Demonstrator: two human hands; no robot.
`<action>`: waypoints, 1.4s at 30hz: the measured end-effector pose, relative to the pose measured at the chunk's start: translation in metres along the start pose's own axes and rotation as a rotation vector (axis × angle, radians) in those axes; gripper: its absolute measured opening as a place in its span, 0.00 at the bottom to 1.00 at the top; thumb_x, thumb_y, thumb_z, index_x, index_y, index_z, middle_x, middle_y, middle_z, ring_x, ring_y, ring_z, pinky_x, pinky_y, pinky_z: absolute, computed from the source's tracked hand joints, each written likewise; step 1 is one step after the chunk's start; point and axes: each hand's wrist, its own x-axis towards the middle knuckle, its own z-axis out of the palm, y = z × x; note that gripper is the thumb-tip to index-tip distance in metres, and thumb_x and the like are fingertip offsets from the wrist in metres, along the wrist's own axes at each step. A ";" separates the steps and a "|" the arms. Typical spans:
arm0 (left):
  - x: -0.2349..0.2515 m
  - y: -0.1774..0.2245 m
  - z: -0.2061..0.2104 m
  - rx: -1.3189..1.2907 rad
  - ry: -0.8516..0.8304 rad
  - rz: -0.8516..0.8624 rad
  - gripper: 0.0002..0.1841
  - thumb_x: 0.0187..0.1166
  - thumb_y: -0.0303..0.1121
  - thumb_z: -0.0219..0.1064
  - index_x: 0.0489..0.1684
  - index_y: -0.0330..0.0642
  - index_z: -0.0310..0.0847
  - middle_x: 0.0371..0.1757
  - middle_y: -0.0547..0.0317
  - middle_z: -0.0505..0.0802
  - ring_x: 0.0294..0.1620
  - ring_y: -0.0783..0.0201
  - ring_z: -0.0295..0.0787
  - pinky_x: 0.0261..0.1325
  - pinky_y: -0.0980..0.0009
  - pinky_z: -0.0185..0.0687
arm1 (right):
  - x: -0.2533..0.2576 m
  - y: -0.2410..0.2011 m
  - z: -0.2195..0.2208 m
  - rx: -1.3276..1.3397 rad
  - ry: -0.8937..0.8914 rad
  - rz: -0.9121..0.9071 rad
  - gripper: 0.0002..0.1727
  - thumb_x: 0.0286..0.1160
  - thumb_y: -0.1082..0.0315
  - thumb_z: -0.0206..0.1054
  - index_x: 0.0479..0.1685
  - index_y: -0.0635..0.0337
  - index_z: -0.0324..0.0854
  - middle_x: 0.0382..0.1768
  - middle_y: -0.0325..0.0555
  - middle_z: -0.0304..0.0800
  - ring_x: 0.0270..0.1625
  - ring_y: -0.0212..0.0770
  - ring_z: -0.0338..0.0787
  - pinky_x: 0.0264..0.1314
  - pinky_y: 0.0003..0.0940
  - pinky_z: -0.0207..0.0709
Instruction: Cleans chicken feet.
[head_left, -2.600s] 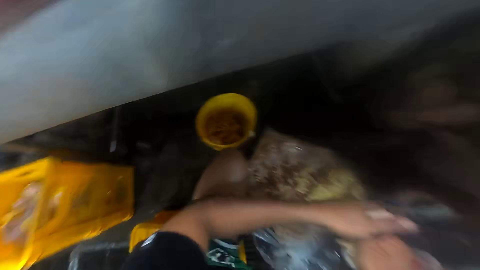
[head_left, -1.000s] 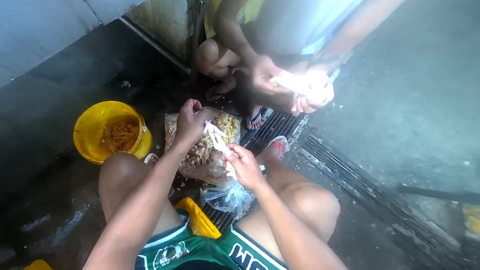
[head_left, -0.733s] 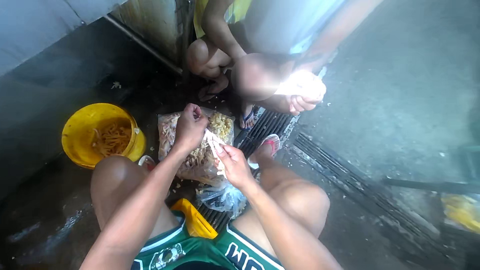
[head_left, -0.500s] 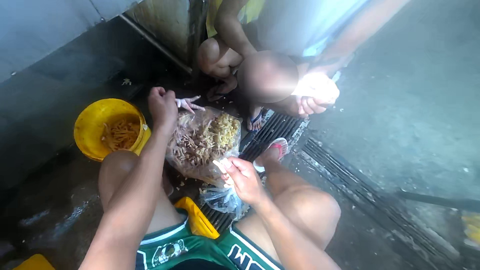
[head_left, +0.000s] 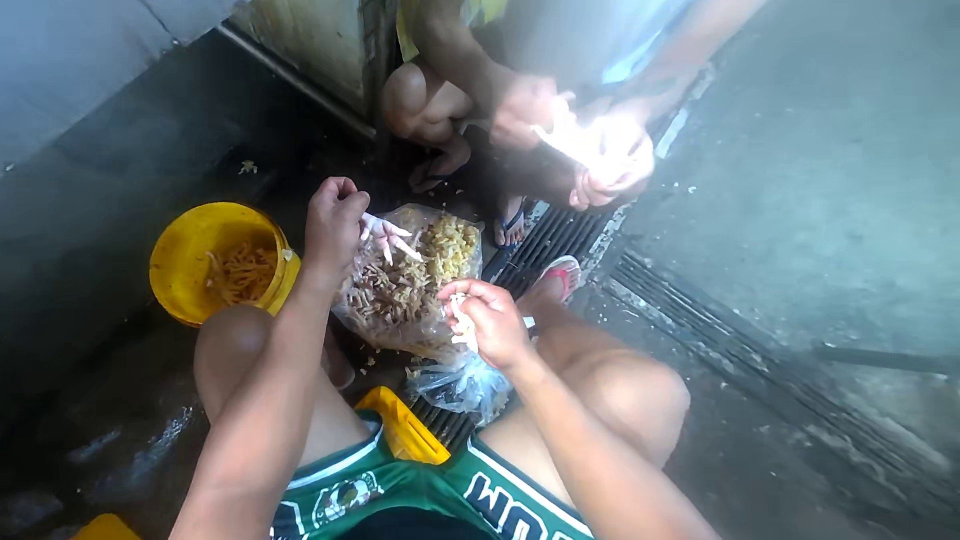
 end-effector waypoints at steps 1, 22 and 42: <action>-0.004 -0.002 0.004 -0.014 -0.029 -0.014 0.03 0.79 0.30 0.62 0.41 0.45 0.73 0.24 0.63 0.78 0.17 0.70 0.72 0.19 0.74 0.72 | 0.000 0.001 0.001 0.047 -0.009 0.009 0.18 0.77 0.74 0.49 0.48 0.65 0.87 0.31 0.43 0.86 0.28 0.34 0.82 0.32 0.29 0.80; -0.033 -0.009 0.042 0.266 -0.185 -0.044 0.06 0.79 0.29 0.64 0.49 0.44 0.76 0.24 0.59 0.82 0.18 0.66 0.74 0.21 0.70 0.71 | 0.002 0.006 -0.004 -0.241 0.050 -0.063 0.14 0.87 0.62 0.58 0.36 0.57 0.86 0.21 0.38 0.80 0.21 0.31 0.77 0.25 0.29 0.74; 0.022 -0.011 -0.020 1.187 -0.312 -0.255 0.20 0.86 0.43 0.66 0.64 0.37 0.85 0.60 0.33 0.90 0.62 0.34 0.87 0.66 0.29 0.76 | -0.026 -0.033 -0.043 -0.164 0.221 -0.060 0.17 0.90 0.58 0.54 0.41 0.57 0.85 0.19 0.43 0.79 0.13 0.37 0.74 0.11 0.30 0.69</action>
